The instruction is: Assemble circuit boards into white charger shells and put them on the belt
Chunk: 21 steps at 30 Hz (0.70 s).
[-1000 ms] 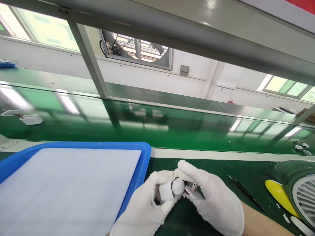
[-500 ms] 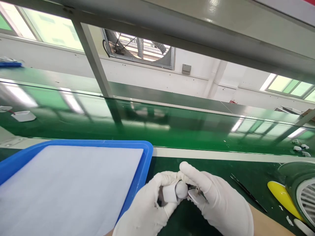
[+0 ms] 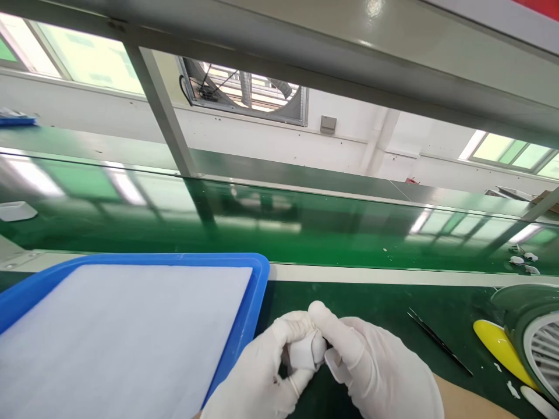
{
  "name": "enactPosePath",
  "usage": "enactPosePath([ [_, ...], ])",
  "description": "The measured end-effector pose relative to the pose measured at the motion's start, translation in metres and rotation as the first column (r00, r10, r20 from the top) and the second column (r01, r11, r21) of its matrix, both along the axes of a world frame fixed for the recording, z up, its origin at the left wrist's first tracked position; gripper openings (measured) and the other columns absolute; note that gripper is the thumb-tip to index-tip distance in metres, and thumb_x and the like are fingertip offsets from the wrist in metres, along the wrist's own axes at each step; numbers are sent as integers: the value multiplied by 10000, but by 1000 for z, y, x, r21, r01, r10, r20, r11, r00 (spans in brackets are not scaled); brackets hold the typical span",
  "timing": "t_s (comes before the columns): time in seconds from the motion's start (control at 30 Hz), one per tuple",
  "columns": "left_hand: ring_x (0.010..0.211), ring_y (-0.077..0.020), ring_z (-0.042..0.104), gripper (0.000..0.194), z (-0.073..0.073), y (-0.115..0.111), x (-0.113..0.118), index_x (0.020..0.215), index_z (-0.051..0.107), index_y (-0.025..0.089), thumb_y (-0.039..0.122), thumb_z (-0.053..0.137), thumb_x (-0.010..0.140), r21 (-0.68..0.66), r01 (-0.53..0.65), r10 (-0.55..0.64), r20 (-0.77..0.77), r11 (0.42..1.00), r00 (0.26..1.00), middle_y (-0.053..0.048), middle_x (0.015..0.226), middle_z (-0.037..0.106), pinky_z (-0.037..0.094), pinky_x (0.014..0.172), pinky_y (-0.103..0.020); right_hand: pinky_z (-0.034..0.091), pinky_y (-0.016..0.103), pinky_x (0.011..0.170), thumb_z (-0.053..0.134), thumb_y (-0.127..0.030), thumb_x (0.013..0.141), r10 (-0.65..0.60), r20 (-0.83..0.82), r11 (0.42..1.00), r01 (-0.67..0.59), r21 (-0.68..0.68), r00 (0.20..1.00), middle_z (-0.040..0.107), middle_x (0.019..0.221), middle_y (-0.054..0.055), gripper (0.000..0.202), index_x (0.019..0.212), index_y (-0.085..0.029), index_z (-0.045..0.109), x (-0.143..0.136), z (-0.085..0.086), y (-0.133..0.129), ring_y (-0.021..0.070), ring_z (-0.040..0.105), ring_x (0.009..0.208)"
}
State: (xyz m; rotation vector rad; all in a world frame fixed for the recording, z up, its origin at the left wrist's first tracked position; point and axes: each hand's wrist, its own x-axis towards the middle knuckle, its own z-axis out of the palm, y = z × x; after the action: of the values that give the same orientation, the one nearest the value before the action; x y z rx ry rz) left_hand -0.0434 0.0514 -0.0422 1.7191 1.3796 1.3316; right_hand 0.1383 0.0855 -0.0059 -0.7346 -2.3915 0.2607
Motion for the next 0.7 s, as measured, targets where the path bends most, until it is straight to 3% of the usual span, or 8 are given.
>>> enactPosePath([
  [0.17, 717, -143, 687, 323, 2, -3, -2, 1057, 568, 284, 106, 561, 788, 27, -84, 87, -101, 996, 991, 19, 866, 700, 573, 646, -201, 504, 232, 476, 458, -229, 947, -46, -55, 999, 46, -1, 997, 664, 807, -5, 546, 1440, -406, 303, -6, -4, 5, 156, 627, 618],
  [0.3, 739, -150, 672, 322, 11, 1, -3, 1030, 628, 301, 82, 489, 840, 135, 120, -71, -318, 984, 945, -16, 891, 684, 552, 653, -205, 547, 234, 603, 447, -188, 949, 53, -33, 997, -54, -51, 998, 675, 852, -2, 614, 1484, -362, 204, -7, -1, 12, 145, 649, 668],
  [0.37, 728, -150, 658, 340, 11, 2, -3, 1079, 618, 301, 85, 484, 852, 207, 163, -89, -328, 965, 941, -24, 863, 674, 535, 625, -202, 568, 283, 716, 503, -192, 923, 73, -21, 990, -75, -121, 997, 680, 999, 37, 707, 1505, -330, 126, -4, 6, 16, 178, 674, 817],
  [0.43, 610, -136, 607, 321, 9, 2, -2, 1096, 604, 275, 105, 511, 840, 243, 107, -44, -252, 964, 967, 13, 687, 623, 511, 574, -202, 559, 351, 826, 626, -245, 862, 64, -3, 973, -63, -223, 998, 613, 1218, 88, 855, 1509, -321, 72, 1, 16, 20, 232, 641, 1019],
  [0.53, 476, -107, 494, 134, 9, 1, -1, 900, 639, 240, 184, 572, 799, 29, -15, 19, -134, 999, 991, 58, 548, 525, 452, 493, -202, 503, 397, 945, 746, -324, 772, 95, -53, 930, -107, -351, 994, 471, 1393, 100, 937, 1483, -334, 136, 8, 30, 27, 261, 543, 1189],
  [0.6, 475, -95, 481, 18, 14, 2, -1, 751, 599, 221, 235, 601, 762, -200, -66, 59, -39, 978, 998, 53, 566, 532, 416, 465, -195, 480, 369, 963, 680, -267, 832, 104, -166, 919, -159, -360, 981, 532, 1298, 62, 628, 1362, -328, 350, 8, 34, 31, 218, 552, 1155],
  [0.67, 436, -82, 451, 104, 22, 4, -1, 693, 528, 218, 268, 606, 739, -380, -66, 105, 82, 923, 991, 70, 515, 496, 359, 411, -178, 480, 324, 927, 589, -165, 872, 93, -251, 912, -183, -366, 963, 604, 1099, 21, 307, 1139, -293, 507, 3, 30, 32, 168, 590, 1040],
  [0.7, 391, -74, 415, 137, 26, 6, 0, 684, 494, 224, 285, 607, 731, -454, -49, 127, 143, 889, 981, 86, 463, 460, 313, 370, -168, 483, 307, 901, 588, -138, 859, 110, -267, 902, -209, -378, 957, 609, 1036, 12, 259, 1071, -275, 529, 0, 25, 32, 156, 597, 995],
])
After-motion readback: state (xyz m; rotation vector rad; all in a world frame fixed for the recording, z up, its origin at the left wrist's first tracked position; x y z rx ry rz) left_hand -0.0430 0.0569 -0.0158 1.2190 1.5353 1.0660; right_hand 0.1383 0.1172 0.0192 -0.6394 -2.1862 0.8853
